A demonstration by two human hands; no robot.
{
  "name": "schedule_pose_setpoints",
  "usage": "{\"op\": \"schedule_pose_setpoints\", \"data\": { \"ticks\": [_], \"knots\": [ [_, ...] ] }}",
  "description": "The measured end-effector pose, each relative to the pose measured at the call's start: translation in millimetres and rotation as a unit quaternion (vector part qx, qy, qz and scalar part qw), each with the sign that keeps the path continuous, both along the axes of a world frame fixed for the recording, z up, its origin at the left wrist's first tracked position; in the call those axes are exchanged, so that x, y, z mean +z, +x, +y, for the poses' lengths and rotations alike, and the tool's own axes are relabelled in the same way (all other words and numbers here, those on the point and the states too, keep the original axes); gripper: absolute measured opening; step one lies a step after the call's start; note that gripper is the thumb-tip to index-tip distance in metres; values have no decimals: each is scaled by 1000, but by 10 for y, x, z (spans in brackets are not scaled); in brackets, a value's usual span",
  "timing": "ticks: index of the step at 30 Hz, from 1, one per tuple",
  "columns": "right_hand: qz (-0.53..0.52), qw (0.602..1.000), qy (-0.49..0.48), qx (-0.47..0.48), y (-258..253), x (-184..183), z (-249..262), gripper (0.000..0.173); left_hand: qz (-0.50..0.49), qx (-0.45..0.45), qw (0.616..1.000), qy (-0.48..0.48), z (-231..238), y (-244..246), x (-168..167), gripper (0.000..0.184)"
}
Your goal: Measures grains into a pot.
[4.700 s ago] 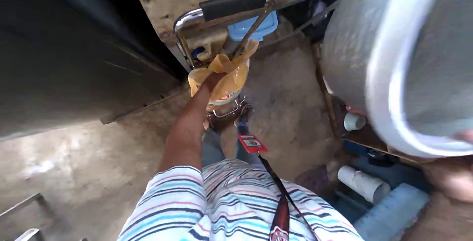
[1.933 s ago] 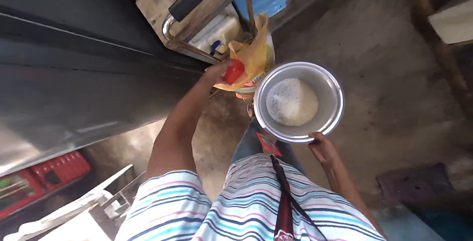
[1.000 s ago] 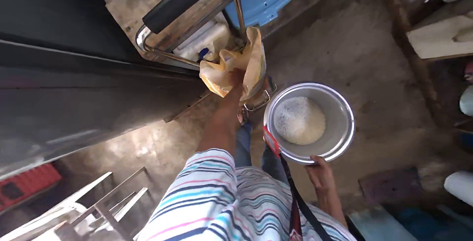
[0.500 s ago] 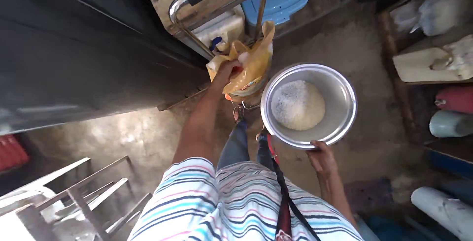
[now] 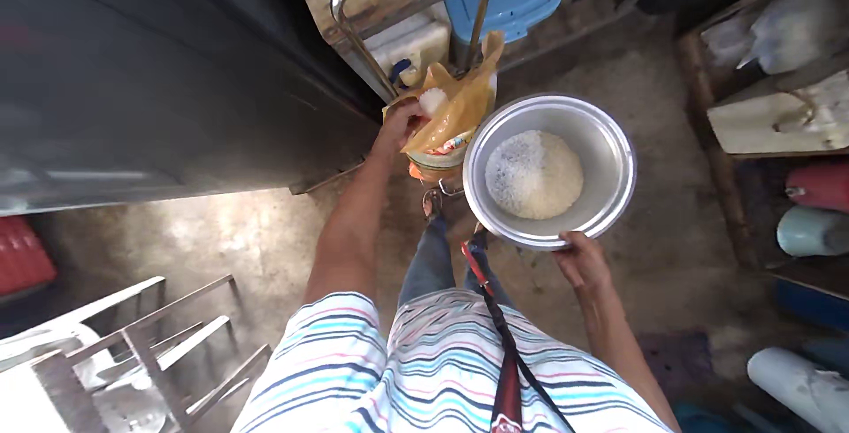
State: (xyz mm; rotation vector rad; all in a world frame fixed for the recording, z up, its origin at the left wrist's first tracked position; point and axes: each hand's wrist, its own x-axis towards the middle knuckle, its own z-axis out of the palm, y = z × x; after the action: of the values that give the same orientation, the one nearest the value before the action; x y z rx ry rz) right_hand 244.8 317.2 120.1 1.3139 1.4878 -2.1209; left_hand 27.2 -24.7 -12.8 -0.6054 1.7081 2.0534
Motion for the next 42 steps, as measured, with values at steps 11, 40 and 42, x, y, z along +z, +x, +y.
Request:
{"op": "schedule_pose_setpoints", "data": {
  "ticks": [11,40,42],
  "knots": [
    [-21,1000,17,12,79,78,-61,31,1,52,999,17,5,169,215,30],
    [-36,996,-79,-29,186,-92,-314,32,6,-116,953,-281,287,286,1367,60],
    [-41,995,-75,-45,210,-77,-322,31,-84,-167,938,-293,217,-17,1117,56]
  ]
}}
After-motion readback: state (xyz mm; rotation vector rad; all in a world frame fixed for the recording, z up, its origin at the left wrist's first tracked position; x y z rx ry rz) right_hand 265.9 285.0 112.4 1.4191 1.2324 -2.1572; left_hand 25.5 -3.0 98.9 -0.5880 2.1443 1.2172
